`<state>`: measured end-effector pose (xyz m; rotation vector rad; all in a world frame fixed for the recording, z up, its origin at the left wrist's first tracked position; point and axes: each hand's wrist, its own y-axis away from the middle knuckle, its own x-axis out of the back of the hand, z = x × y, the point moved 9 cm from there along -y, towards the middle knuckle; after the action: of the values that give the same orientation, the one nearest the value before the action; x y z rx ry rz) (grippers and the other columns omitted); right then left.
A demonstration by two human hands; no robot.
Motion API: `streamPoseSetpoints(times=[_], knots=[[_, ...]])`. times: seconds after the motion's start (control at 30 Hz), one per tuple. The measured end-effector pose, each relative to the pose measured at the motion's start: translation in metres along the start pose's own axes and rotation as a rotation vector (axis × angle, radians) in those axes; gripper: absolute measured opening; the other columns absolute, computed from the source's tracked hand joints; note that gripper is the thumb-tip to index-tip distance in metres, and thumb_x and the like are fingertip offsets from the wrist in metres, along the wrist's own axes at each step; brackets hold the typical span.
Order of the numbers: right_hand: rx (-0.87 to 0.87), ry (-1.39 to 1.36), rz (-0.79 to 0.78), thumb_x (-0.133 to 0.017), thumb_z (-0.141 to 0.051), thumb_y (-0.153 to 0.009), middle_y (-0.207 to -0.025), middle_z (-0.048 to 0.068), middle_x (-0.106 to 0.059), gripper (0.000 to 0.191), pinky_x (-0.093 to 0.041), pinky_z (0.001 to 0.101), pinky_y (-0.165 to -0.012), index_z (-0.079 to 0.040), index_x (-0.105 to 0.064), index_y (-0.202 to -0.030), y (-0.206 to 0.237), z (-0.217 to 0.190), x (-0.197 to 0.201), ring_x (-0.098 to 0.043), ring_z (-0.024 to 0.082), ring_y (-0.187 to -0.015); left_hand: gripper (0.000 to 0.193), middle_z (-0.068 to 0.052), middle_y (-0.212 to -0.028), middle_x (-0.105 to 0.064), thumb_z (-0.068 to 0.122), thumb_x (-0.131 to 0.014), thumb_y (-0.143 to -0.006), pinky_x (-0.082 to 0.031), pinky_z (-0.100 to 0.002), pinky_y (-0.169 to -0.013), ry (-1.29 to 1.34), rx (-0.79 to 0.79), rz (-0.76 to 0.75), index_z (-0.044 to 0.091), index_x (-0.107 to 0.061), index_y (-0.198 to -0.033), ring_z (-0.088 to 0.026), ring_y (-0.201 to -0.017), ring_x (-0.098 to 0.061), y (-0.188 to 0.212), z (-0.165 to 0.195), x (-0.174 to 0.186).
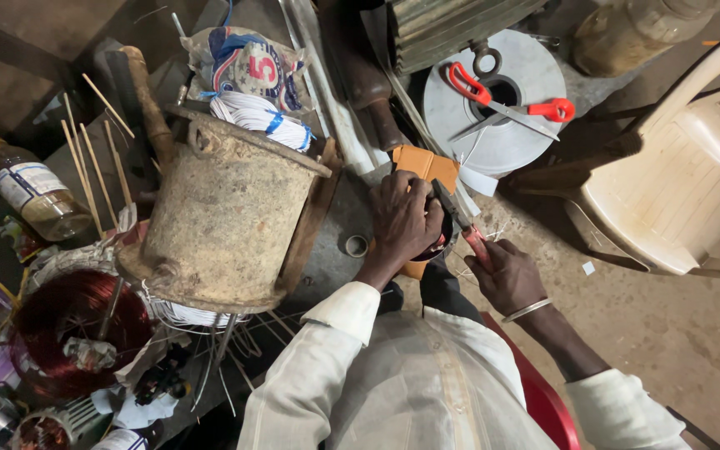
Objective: The person cuts white wire strands with red-handled scissors over a cluttered workbench, repeatedly trimming lengths of wire. They then pick up pliers and continue cutting and adjusting wire ends near a copper coil on the bench.
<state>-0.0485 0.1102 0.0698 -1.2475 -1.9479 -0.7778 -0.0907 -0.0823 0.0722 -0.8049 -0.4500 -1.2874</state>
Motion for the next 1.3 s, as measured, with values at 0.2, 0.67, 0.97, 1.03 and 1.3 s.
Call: streamPoseSetpoints(times=[0.2, 0.67, 0.97, 1.03, 1.3], knots=[[-0.053, 0.072, -0.017, -0.073, -0.035, -0.088, -0.110, 0.017, -0.071, 0.038, -0.054, 0.0483, -0.073, -0.006, -0.072, -0.111, 0.002, 0.016, 0.002, -0.069, 0.041, -0.086, 0.021, -0.012, -0.111, -0.056, 0.026, -0.066, -0.084, -0.038, -0.055, -0.097, 0.014, 0.016, -0.007, 0.012, -0.061, -0.097, -0.035, -0.111, -0.054, -0.002, 0.000, 0.003], [0.097, 0.381, -0.061, -0.077, -0.041, -0.078, -0.125, 0.011, -0.061, 0.052, -0.045, 0.0510, -0.096, -0.021, -0.073, -0.125, 0.017, 0.051, 0.041, -0.060, 0.033, -0.112, 0.005, 0.000, -0.106, -0.058, 0.024, -0.074, -0.088, -0.037, -0.049, -0.093, 0.075, 0.001, -0.028, 0.025, -0.072, -0.093, -0.027, -0.110, -0.055, -0.007, 0.010, 0.011], [0.089, 0.186, -0.138, -0.075, -0.036, -0.084, -0.109, 0.013, -0.066, 0.038, -0.054, 0.0436, -0.074, -0.016, -0.074, -0.117, 0.008, 0.053, 0.044, -0.067, 0.033, -0.086, 0.008, -0.001, -0.106, -0.058, 0.024, -0.075, -0.087, -0.037, -0.049, -0.094, 0.051, -0.002, -0.025, 0.025, -0.073, -0.094, -0.028, -0.110, -0.055, -0.005, 0.008, 0.009], [-0.002, 0.133, -0.250, -0.074, -0.036, -0.087, -0.097, 0.013, -0.068, 0.032, -0.054, 0.0415, -0.067, -0.011, -0.073, -0.107, 0.009, 0.068, 0.033, -0.067, 0.030, -0.077, 0.008, -0.001, -0.106, -0.058, 0.024, -0.075, -0.086, -0.037, -0.050, -0.094, 0.047, 0.000, -0.024, 0.025, -0.073, -0.094, -0.028, -0.109, -0.055, -0.005, 0.008, 0.008], [-0.763, -1.310, -0.686, -0.059, -0.039, -0.096, -0.085, 0.023, -0.073, 0.040, -0.059, 0.0395, -0.049, 0.000, -0.061, -0.090, 0.059, 0.089, -0.028, -0.070, 0.027, -0.055, 0.007, -0.002, -0.105, -0.058, 0.023, -0.075, -0.088, -0.039, -0.050, -0.093, 0.046, -0.031, 0.005, 0.025, -0.072, -0.094, -0.029, -0.108, -0.057, -0.005, 0.012, 0.014]])
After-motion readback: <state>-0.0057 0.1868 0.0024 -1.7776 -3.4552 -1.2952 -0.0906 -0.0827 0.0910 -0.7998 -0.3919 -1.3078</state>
